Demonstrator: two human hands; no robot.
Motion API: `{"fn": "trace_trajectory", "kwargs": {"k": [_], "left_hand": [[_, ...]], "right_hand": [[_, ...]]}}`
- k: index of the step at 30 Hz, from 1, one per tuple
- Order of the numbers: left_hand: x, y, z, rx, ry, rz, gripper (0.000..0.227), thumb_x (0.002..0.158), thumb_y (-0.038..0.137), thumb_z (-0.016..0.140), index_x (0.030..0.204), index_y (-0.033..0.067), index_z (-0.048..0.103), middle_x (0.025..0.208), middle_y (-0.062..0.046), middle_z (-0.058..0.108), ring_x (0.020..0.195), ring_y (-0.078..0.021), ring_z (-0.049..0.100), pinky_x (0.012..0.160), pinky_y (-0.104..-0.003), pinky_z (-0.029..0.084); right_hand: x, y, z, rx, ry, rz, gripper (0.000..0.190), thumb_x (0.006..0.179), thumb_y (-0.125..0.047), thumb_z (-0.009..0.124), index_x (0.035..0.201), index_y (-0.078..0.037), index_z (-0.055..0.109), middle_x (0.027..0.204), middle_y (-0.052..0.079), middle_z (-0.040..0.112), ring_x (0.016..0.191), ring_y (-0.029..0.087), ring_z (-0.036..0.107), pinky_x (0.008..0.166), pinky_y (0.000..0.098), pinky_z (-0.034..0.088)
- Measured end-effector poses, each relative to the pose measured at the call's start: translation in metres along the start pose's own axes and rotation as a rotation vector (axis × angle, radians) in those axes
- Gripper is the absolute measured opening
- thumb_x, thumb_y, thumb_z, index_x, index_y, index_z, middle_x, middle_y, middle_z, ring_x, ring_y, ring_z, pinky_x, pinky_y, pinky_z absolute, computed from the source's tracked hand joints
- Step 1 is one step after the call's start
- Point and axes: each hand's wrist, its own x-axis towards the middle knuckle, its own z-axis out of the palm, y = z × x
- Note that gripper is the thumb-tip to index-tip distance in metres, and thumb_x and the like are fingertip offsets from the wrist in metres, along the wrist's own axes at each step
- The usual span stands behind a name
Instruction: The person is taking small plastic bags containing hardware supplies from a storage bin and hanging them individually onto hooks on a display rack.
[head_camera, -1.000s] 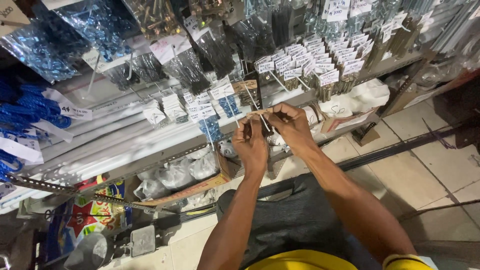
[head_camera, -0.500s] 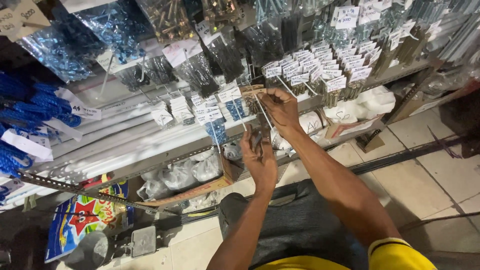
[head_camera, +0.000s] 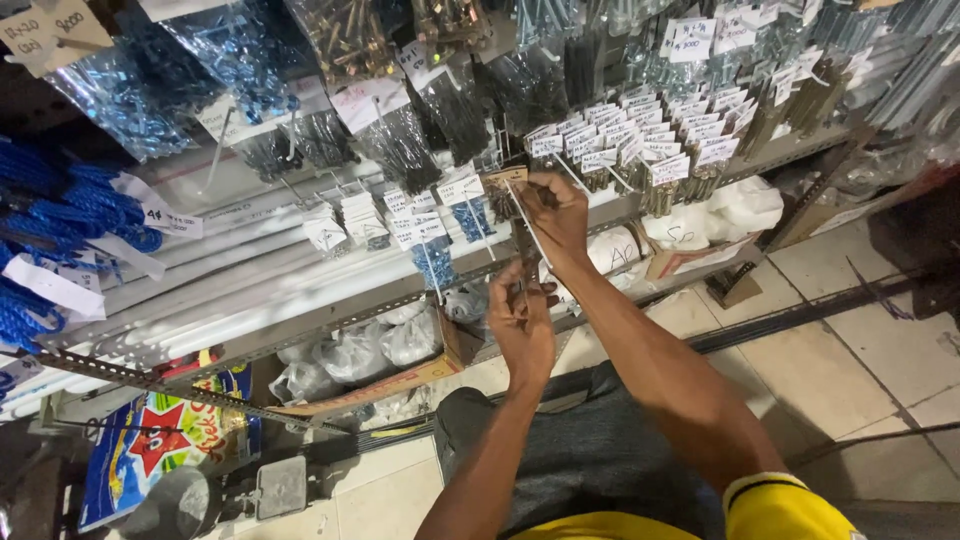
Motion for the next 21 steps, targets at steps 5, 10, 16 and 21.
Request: {"fn": "trace_trajectory", "kwargs": {"k": [5, 10, 16, 21], "left_hand": [[-0.015, 0.011, -0.003, 0.022, -0.022, -0.015, 0.032, 0.102, 0.015, 0.058, 0.129, -0.001, 0.059, 0.11, -0.018, 0.067, 0.087, -0.022, 0.073, 0.075, -0.037, 0.064], [-0.035, -0.043, -0.001, 0.21, -0.148, 0.036, 0.032, 0.102, 0.021, 0.06, 0.128, 0.002, 0.062, 0.107, -0.019, 0.068, 0.084, -0.0262, 0.075, 0.072, -0.041, 0.063], [-0.086, 0.013, 0.069, 0.146, -0.423, -0.081, 0.022, 0.104, 0.01, 0.053, 0.115, -0.0053, 0.064, 0.092, -0.019, 0.074, 0.074, -0.0235, 0.071, 0.069, -0.034, 0.061], [-0.117, 0.032, 0.096, 0.131, -0.672, -0.233, 0.023, 0.101, 0.015, 0.058, 0.11, -0.0021, 0.07, 0.091, -0.012, 0.076, 0.08, -0.0191, 0.074, 0.075, -0.03, 0.062]], "right_hand": [[-0.034, -0.017, -0.029, 0.036, 0.019, 0.048, 0.011, 0.101, -0.002, 0.064, 0.11, 0.0, 0.07, 0.077, 0.01, 0.064, 0.069, 0.011, 0.056, 0.066, 0.0283, 0.053], [-0.069, 0.01, -0.121, -0.004, 0.073, 0.092, 0.018, 0.09, 0.004, 0.067, 0.1, -0.005, 0.078, 0.066, 0.004, 0.066, 0.06, 0.006, 0.056, 0.061, 0.0225, 0.049], [-0.117, -0.133, -0.231, -0.341, 0.052, 0.121, 0.012, 0.097, -0.021, 0.069, 0.094, -0.011, 0.075, 0.08, -0.003, 0.068, 0.065, 0.005, 0.051, 0.056, 0.0242, 0.04], [-0.154, -0.276, -0.307, -0.888, 0.073, 0.137, 0.018, 0.096, -0.01, 0.06, 0.11, -0.008, 0.071, 0.104, 0.009, 0.077, 0.091, 0.021, 0.075, 0.076, 0.0307, 0.065]]}}
